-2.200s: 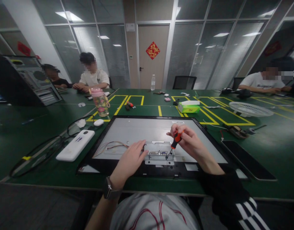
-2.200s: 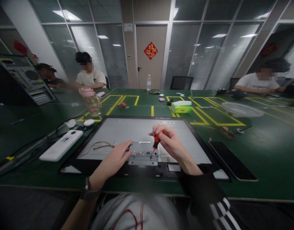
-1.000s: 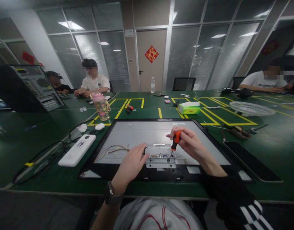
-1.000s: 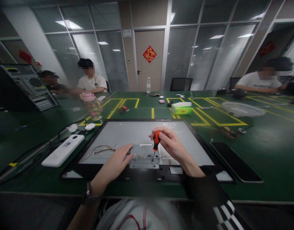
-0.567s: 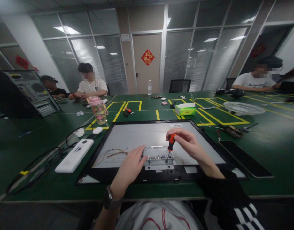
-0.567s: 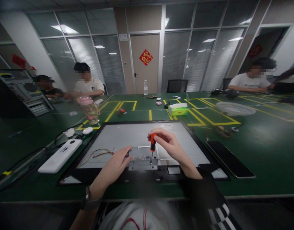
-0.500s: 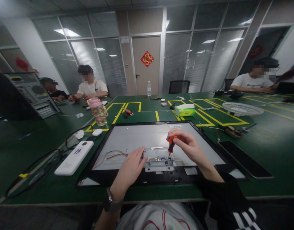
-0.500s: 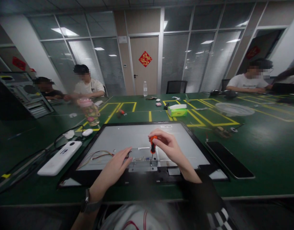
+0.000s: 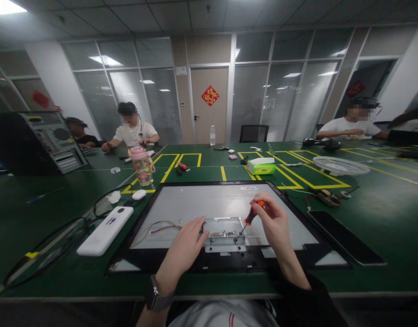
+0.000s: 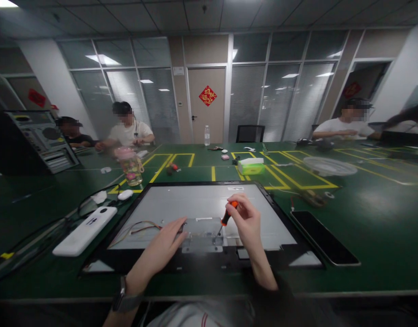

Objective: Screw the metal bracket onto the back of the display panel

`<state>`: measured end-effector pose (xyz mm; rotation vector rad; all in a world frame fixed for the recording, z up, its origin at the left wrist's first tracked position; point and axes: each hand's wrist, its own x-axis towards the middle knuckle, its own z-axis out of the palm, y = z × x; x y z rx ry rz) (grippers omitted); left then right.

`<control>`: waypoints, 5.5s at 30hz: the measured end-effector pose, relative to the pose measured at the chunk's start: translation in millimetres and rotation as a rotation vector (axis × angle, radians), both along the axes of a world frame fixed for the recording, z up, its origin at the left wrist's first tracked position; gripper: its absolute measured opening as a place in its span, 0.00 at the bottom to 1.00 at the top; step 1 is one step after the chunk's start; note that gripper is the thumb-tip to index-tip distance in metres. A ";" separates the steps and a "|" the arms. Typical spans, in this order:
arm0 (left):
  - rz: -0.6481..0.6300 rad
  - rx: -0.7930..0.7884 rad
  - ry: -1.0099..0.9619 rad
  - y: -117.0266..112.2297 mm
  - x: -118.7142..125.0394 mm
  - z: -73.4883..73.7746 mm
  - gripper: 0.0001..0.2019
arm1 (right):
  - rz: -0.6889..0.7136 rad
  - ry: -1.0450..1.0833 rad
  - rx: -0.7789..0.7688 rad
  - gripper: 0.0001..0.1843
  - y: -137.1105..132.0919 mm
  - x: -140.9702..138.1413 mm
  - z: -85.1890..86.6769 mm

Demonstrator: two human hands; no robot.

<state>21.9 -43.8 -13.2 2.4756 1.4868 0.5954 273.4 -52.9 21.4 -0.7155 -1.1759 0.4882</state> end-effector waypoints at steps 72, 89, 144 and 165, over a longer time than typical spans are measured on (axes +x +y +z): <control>-0.015 -0.014 -0.009 -1.5 0.8 1.6 0.23 | 0.018 -0.126 -0.016 0.13 -10.1 -13.3 4.7; -0.019 0.007 -0.006 -0.7 0.0 -2.1 0.22 | -0.042 -0.110 0.000 0.12 -8.1 -11.6 1.3; -0.023 0.017 0.001 0.3 -0.3 -2.4 0.23 | -0.146 -0.130 -0.037 0.13 -6.4 -9.6 1.2; -0.020 0.023 0.003 0.4 0.3 -1.7 0.22 | -0.113 -0.089 -0.029 0.12 -8.0 -5.1 -2.2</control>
